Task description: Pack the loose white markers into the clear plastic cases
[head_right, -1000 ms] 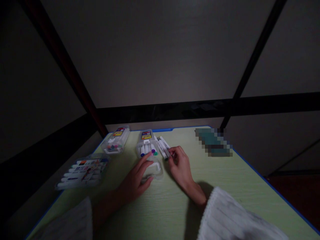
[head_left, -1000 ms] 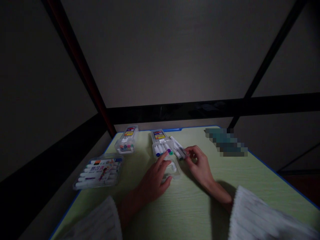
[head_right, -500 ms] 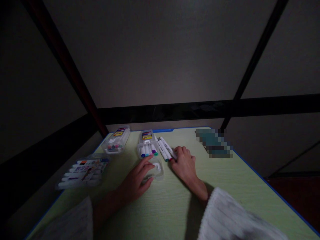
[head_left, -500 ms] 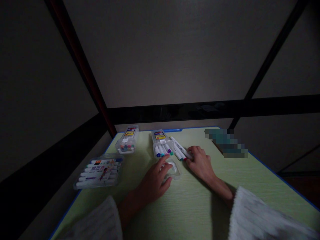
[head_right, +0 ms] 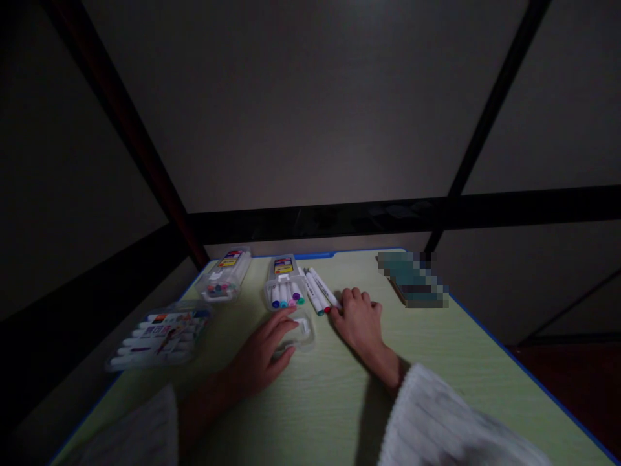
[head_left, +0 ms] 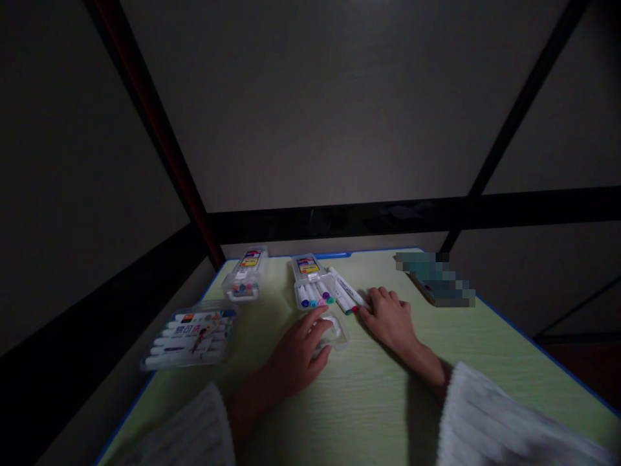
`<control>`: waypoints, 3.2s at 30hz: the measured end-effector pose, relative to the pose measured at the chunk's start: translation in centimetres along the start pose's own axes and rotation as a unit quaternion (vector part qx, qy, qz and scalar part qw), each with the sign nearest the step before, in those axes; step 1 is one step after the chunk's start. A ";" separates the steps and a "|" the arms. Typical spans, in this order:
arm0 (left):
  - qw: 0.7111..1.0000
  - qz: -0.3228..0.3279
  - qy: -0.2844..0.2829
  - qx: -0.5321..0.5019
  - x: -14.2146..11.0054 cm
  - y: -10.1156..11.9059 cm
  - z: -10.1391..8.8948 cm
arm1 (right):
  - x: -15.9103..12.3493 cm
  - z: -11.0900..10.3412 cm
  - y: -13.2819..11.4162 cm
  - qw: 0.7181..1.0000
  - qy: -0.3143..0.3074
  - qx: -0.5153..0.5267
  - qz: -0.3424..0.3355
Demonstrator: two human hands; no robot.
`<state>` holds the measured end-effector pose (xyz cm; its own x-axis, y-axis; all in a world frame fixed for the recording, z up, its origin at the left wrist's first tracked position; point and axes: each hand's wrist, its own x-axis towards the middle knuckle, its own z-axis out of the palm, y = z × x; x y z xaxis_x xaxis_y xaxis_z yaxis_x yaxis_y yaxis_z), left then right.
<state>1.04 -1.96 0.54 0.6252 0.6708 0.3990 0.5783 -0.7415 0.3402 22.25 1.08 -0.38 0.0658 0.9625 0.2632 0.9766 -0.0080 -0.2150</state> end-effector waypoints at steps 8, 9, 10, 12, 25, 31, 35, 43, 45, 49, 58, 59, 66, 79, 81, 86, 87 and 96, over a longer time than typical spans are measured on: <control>1.000 0.009 0.012 0.007 -0.1 -0.1 0.1 | 0.1 0.2 0.3 0.998 0.019 0.046 0.022; 1.000 0.009 0.013 0.008 -0.1 -0.1 0.1 | 0.2 0.2 0.4 0.998 0.023 0.055 0.030; 1.000 0.010 0.013 0.008 -0.1 -0.1 0.1 | 0.2 0.3 0.4 0.997 0.028 0.066 0.038; 1.000 0.011 0.012 0.009 0.0 -0.1 0.1 | 0.3 0.5 0.5 0.993 0.041 0.099 0.048; 1.000 0.018 0.017 0.009 0.0 -0.1 0.1 | 0.8 1.0 0.3 0.889 0.172 0.423 0.041; 1.000 0.021 0.019 0.011 -0.1 -0.2 0.2 | 0.8 0.6 -0.2 0.853 0.194 0.485 0.008; 1.000 0.021 0.013 0.017 -0.1 -0.2 0.3 | 0.6 0.6 -0.3 0.845 0.200 0.496 -0.008; 1.000 0.022 0.015 0.010 0.0 -0.3 0.3 | 0.2 0.0 -0.4 0.866 0.258 0.423 -0.066; 1.000 0.022 0.012 0.013 0.0 -0.3 0.4 | 0.0 -0.4 -0.5 0.869 0.289 0.392 -0.089; 1.000 0.021 0.005 0.019 -0.1 -0.3 0.4 | -0.6 -0.8 -0.8 0.866 0.339 0.347 -0.120; 1.000 0.019 0.005 0.007 0.0 -0.1 0.1 | -1.5 -1.3 -1.5 0.853 0.379 0.311 -0.177; 1.000 0.021 0.005 0.008 0.0 -0.1 0.1 | -1.6 -1.3 -1.5 0.851 0.372 0.321 -0.185; 1.000 0.022 0.006 0.009 0.0 -0.2 0.2 | -1.6 0.1 -1.2 0.838 0.313 0.410 -0.177; 0.999 0.039 0.003 -0.004 0.0 0.2 -0.2 | -1.7 0.4 -1.3 0.823 0.309 0.430 -0.204; 0.999 0.040 0.005 -0.004 0.0 0.3 -0.3 | -1.7 0.4 -1.3 0.820 0.309 0.434 -0.208; 0.999 0.047 0.011 -0.002 -0.1 0.3 -0.3 | -1.9 0.5 -1.4 0.810 0.307 0.442 -0.234; 0.999 0.049 0.011 -0.001 -0.1 0.3 -0.3 | -1.9 0.5 -1.4 0.809 0.310 0.438 -0.240; 0.994 0.100 0.004 0.051 0.1 0.4 -0.1 | -2.8 -1.1 -2.5 0.800 0.313 0.399 -0.320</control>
<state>1.24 -2.20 0.83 0.7285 0.5103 0.4570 0.4938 -0.8536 0.1660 19.80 -1.89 0.44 -0.0620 0.3735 0.9255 0.4258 0.8486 -0.3140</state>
